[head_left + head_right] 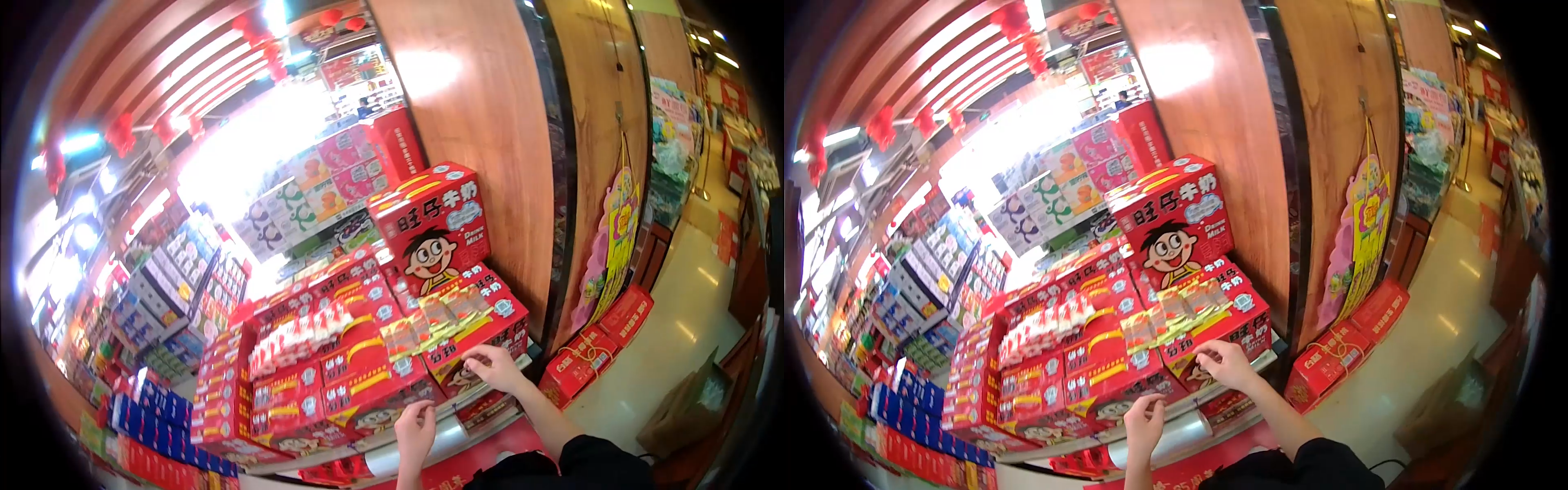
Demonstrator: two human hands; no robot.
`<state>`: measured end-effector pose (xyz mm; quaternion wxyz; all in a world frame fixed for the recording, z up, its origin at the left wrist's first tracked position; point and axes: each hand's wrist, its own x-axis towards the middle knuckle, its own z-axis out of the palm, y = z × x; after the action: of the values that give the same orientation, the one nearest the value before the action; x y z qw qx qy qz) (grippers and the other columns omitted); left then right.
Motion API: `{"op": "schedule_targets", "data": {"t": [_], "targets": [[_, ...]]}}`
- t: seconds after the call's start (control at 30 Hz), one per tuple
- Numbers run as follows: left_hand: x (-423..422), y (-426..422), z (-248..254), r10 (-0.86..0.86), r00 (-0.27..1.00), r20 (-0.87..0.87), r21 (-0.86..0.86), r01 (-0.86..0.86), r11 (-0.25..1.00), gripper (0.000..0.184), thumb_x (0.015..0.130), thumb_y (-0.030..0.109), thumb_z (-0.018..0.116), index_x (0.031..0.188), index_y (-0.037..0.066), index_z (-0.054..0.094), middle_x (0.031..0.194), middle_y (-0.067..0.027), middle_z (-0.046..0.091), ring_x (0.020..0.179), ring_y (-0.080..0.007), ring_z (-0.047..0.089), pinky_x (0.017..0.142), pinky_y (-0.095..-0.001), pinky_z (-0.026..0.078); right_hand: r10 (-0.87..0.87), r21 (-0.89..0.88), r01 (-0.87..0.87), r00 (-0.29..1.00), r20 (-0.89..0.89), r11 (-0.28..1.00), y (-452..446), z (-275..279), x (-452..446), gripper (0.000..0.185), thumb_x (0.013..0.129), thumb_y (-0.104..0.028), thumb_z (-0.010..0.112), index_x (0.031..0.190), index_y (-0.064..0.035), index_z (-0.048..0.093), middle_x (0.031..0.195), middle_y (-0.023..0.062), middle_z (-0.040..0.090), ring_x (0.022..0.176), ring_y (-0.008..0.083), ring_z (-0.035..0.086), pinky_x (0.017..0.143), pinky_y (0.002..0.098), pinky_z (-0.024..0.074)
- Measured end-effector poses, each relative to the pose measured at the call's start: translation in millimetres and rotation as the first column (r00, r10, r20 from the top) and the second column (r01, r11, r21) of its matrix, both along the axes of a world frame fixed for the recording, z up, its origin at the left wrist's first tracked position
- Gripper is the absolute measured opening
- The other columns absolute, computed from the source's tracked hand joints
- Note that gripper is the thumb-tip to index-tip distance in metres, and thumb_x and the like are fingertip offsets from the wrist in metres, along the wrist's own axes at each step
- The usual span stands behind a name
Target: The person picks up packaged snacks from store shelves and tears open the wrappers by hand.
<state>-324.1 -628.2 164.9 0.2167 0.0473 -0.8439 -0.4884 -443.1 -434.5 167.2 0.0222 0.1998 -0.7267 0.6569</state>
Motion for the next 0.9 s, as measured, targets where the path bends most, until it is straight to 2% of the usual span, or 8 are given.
{"op": "schedule_targets", "data": {"t": [0.07, 0.13, 0.17, 0.3, 0.43, 0.67, 0.7, 0.9], "targets": [[-41.0, 8.4, 12.0, 0.031, 0.998, -0.059, -0.080, -0.035, 0.996, 0.015, 0.084, 0.008, 0.064, 0.097, 0.002, 0.067, 0.084, -0.0116, 0.064, 0.069, -0.0203, 0.062, 0.062, -0.0298, 0.050, -0.004, 0.041, 0.005, 1.000, -0.030, 0.999, 3.5, 13.1, -37.0, 0.019, 0.087, -0.015, 0.063, 0.102, -0.0029, 0.067, 0.086, 0.0065, 0.070, 0.077, 0.0122, 0.066, 0.068, 0.0279, 0.0524], [-80.4, 18.9, 20.2, 0.081, 0.985, -0.156, -0.166, -0.106, 0.980, 0.016, 0.084, 0.008, 0.064, 0.099, 0.002, 0.066, 0.083, -0.0116, 0.062, 0.070, -0.0210, 0.061, 0.064, -0.0303, 0.050, -0.008, 0.061, 0.027, 0.959, -0.284, 0.998, -5.0, 27.0, -76.3, 0.021, 0.086, -0.015, 0.063, 0.103, -0.0038, 0.066, 0.094, 0.0083, 0.069, 0.076, 0.0186, 0.064, 0.072, 0.0305, 0.0505], [-98.3, 20.6, 18.9, 0.109, 0.993, -0.037, -0.166, -0.114, 0.980, 0.026, 0.084, 0.015, 0.066, 0.106, 0.003, 0.063, 0.092, -0.0125, 0.059, 0.074, -0.0244, 0.062, 0.066, -0.0338, 0.050, 0.026, 0.117, 0.007, 0.959, -0.282, 0.993, -13.2, 26.9, -101.9, 0.023, 0.086, -0.016, 0.062, 0.106, -0.0046, 0.065, 0.098, 0.0094, 0.067, 0.084, 0.0216, 0.063, 0.076, 0.0330, 0.0500], [-164.4, 33.8, 12.0, 0.253, 0.963, -0.089, -0.448, -0.265, 0.854, 0.044, 0.081, 0.032, 0.070, 0.116, 0.007, 0.058, 0.107, -0.0129, 0.054, 0.080, -0.0306, 0.062, 0.067, -0.0416, 0.051, 0.012, 0.338, 0.157, 0.894, -0.448, 0.928, -42.5, 32.3, -160.0, 0.032, 0.085, -0.018, 0.059, 0.114, -0.0062, 0.062, 0.108, 0.0124, 0.063, 0.105, 0.0281, 0.056, 0.089, 0.0395, 0.0467], [-185.6, 30.8, -0.4, 0.367, 0.930, -0.004, -0.398, -0.338, 0.853, 0.035, 0.082, 0.032, 0.071, 0.108, 0.010, 0.062, 0.101, -0.0116, 0.057, 0.077, -0.0317, 0.062, 0.064, -0.0421, 0.050, -0.001, 0.495, 0.207, 0.923, -0.384, 0.844, -66.8, 30.0, -181.4, 0.036, 0.083, -0.018, 0.059, 0.117, -0.0055, 0.060, 0.109, 0.0130, 0.063, 0.109, 0.0306, 0.053, 0.095, 0.0427, 0.0426], [-183.5, 9.2, -3.0, 0.238, 0.968, 0.077, -0.203, -0.219, 0.954, 0.024, 0.085, 0.026, 0.067, 0.102, 0.011, 0.063, 0.093, -0.0091, 0.058, 0.074, -0.0320, 0.062, 0.061, -0.0431, 0.050, 0.042, 0.614, 0.289, 0.884, -0.466, 0.735, -83.9, 39.3, -203.5, 0.038, 0.083, -0.023, 0.061, 0.117, -0.0080, 0.060, 0.114, 0.0125, 0.061, 0.114, 0.0314, 0.050, 0.095, 0.0438, 0.0414], [-183.2, 7.2, -2.6, 0.225, 0.972, 0.067, -0.166, -0.211, 0.963, 0.023, 0.085, 0.026, 0.067, 0.103, 0.012, 0.063, 0.093, -0.0088, 0.058, 0.074, -0.0319, 0.062, 0.061, -0.0432, 0.050, 0.074, 0.683, 0.195, 0.936, -0.343, 0.704, -86.3, 39.5, -207.4, 0.037, 0.083, -0.026, 0.061, 0.117, -0.0086, 0.061, 0.116, 0.0110, 0.060, 0.115, 0.0312, 0.050, 0.095, 0.0437, 0.0418], [-188.6, -7.4, -18.6, 0.153, 0.987, -0.052, -0.050, -0.156, 0.987, 0.024, 0.084, 0.022, 0.066, 0.106, 0.015, 0.062, 0.094, -0.0073, 0.058, 0.075, -0.0304, 0.063, 0.059, -0.0431, 0.051, 0.067, 0.760, 0.173, 0.959, -0.274, 0.626, -105.0, 58.8, -178.4, 0.030, 0.083, -0.021, 0.059, 0.109, -0.0058, 0.063, 0.101, 0.0130, 0.059, 0.097, 0.0306, 0.058, 0.084, 0.0403, 0.0477]]}}
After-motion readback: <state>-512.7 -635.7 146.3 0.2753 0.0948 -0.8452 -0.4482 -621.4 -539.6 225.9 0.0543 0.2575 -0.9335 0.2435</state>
